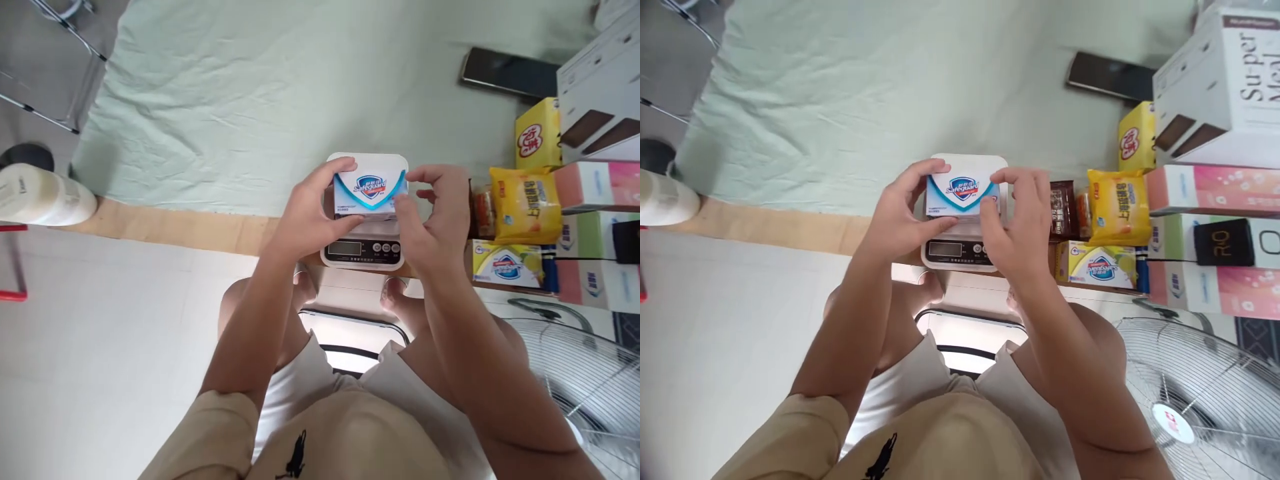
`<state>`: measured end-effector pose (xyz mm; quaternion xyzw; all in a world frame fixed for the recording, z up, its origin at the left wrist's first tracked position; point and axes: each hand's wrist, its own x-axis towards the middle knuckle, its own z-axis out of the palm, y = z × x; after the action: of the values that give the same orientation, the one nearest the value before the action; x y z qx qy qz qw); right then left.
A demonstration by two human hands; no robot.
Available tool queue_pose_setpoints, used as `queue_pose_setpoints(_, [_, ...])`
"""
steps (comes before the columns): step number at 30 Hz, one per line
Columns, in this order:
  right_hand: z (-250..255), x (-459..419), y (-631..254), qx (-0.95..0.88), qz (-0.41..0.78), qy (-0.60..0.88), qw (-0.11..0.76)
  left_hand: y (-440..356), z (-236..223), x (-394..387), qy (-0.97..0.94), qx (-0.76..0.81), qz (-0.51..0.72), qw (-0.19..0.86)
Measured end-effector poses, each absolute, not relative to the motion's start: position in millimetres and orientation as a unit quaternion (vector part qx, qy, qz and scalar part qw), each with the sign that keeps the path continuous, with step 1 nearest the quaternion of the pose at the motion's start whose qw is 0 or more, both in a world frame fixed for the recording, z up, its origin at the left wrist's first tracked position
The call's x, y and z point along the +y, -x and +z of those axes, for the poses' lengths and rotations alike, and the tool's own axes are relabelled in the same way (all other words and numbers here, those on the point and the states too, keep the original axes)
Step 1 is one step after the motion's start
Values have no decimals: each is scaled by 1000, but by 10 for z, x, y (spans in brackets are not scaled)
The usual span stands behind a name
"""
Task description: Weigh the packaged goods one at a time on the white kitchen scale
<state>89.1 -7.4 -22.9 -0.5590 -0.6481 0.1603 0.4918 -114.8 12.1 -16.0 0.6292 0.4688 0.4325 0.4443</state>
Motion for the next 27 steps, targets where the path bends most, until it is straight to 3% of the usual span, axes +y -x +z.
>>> queue_pose_setpoints(5, [-358,-33,-889,-622,197,585,482,1129,-273,102,-567,481,519,421])
queue_pose_setpoints(11, [-412,-66,-897,-578,255,600,491,1116,-388,95,-420,543,510,519])
queue_pose_setpoints(17, [-369,-105,-895,-573,250,611,485,1088,-367,123,-454,503,503,536])
queue_pose_setpoints(27, [-359,-98,-1012,-693,191,547,430,1144,-152,11,-660,498,390,406])
